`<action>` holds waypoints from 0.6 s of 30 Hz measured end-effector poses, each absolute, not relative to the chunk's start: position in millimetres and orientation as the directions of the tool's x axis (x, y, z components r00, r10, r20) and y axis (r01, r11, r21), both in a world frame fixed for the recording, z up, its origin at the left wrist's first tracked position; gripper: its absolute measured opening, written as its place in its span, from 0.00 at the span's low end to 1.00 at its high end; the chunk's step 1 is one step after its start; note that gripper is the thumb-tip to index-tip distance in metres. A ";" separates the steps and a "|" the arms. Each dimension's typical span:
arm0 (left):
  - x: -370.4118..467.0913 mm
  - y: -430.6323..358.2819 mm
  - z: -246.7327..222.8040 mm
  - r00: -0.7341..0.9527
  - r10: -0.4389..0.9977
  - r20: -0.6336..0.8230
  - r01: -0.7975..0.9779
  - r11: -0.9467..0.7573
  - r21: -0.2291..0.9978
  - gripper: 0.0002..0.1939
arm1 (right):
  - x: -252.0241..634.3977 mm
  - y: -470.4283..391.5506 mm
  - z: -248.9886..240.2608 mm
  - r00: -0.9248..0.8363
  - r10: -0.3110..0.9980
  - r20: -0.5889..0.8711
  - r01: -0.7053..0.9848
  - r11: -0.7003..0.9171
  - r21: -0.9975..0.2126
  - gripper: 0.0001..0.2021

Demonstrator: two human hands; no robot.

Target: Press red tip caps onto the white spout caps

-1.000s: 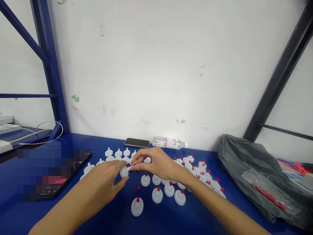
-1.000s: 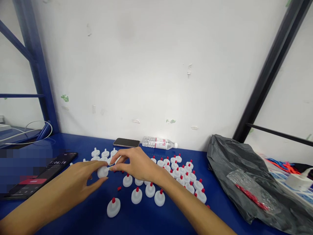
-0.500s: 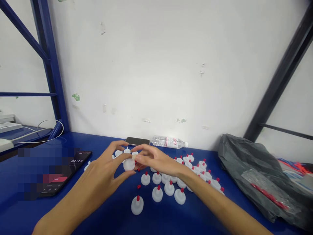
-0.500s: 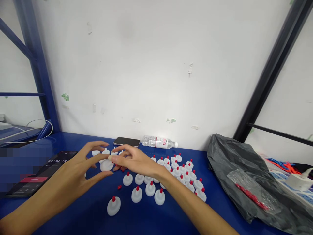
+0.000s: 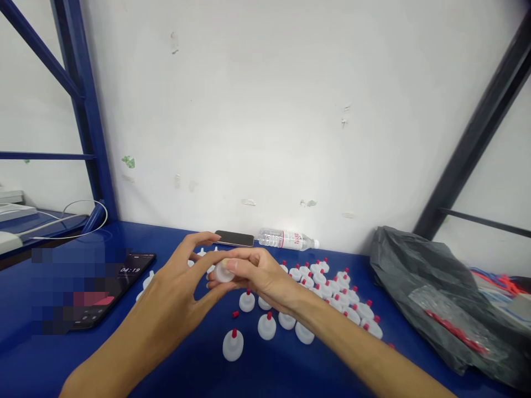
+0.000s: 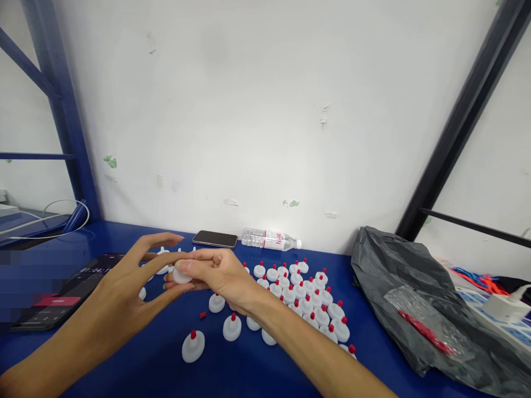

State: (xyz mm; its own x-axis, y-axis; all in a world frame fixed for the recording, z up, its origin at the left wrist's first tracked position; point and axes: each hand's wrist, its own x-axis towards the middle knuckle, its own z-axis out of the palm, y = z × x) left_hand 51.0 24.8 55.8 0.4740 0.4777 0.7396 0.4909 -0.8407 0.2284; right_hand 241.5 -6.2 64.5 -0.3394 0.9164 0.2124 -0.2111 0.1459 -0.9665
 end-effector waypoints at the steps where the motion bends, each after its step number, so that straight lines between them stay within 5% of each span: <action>1: 48.9 27.0 56.9 0.481 0.500 0.720 0.516 -0.826 0.228 0.21 | 243.7 -5.3 66.3 -0.319 0.923 0.215 -0.188 0.160 -0.969 0.21; 6: 19.9 53.7 58.9 0.511 0.603 0.613 0.705 -0.702 0.103 0.22 | 268.7 7.5 71.2 -0.159 0.945 0.285 0.197 0.313 -0.929 0.21; 10: -8.6 74.9 49.8 0.502 0.711 0.493 0.794 -0.605 0.065 0.22 | 293.1 19.3 69.2 -0.049 0.897 0.440 0.610 0.376 -0.698 0.21; 18: -18.5 80.8 30.5 0.492 0.857 0.157 0.863 -0.504 0.047 0.18 | 318.2 33.8 50.1 0.050 0.887 0.459 0.839 0.212 -0.502 0.16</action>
State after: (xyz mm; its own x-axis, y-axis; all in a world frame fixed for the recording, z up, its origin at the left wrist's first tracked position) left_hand -18.5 80.8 30.5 0.4916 0.8566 0.1568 0.8626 -0.5037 0.0474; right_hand 318.2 33.8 50.1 0.0501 0.8870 0.4590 0.8385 0.2123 -0.5018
